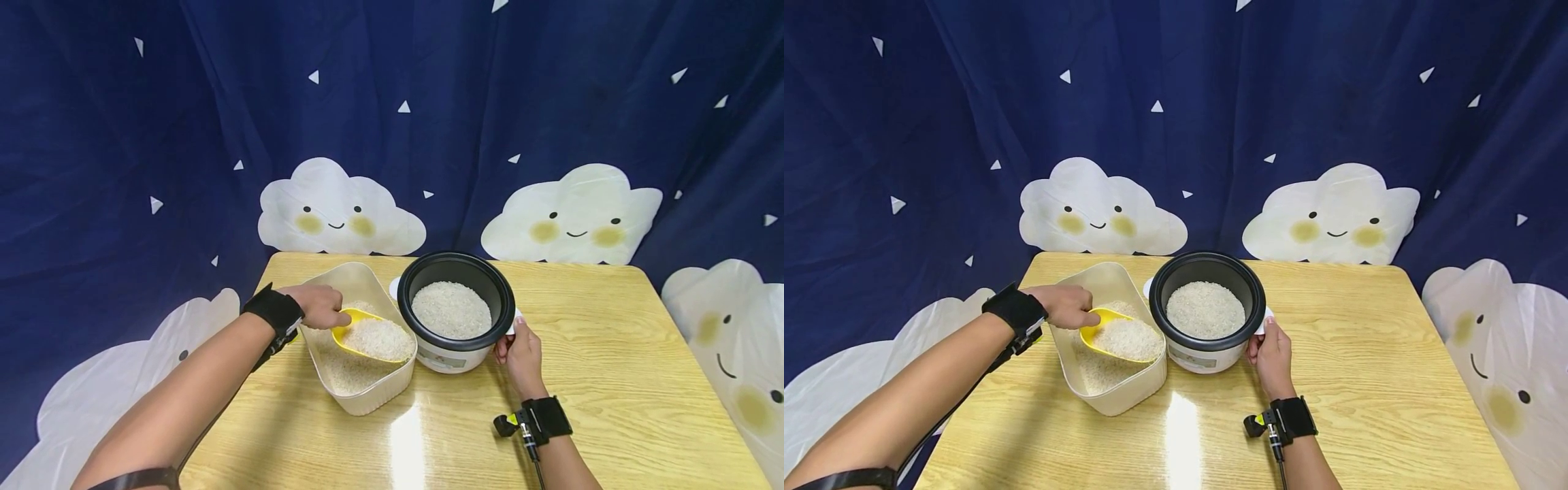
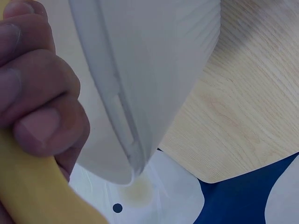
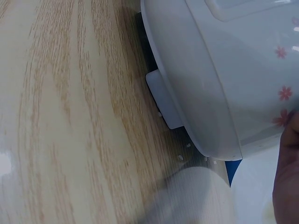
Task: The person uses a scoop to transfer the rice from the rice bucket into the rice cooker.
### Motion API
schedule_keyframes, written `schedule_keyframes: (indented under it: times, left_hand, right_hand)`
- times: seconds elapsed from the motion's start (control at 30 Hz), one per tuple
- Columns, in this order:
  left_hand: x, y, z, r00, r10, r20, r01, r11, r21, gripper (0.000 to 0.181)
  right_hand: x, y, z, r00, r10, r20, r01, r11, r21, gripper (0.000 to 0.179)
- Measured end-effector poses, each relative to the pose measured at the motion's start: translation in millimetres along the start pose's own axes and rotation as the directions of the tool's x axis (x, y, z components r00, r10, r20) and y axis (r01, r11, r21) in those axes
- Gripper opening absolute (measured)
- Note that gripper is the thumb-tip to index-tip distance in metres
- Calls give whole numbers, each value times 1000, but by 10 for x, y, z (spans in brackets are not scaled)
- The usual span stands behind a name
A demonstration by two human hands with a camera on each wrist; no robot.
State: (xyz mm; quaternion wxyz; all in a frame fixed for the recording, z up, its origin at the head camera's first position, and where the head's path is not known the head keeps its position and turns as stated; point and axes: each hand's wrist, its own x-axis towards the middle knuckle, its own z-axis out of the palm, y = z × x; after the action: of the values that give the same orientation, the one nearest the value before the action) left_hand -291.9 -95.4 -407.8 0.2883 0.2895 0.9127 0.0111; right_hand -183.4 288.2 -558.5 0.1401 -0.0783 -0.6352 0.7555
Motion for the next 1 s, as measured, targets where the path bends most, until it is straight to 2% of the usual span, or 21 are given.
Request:
schedule_keyframes:
  times: [0.6,1.0]
  left_hand:
    - [-122,-109,86,999,15,-43,-18,997,-80,47]
    - [-183,-141,75,999,-33,-37,27,986,-164,47]
  right_hand:
    - [-22,-14,23,1000,2,-7,-2,1000,5,57]
    - [-27,-22,18,1000,0,2,0,1000,12,58]
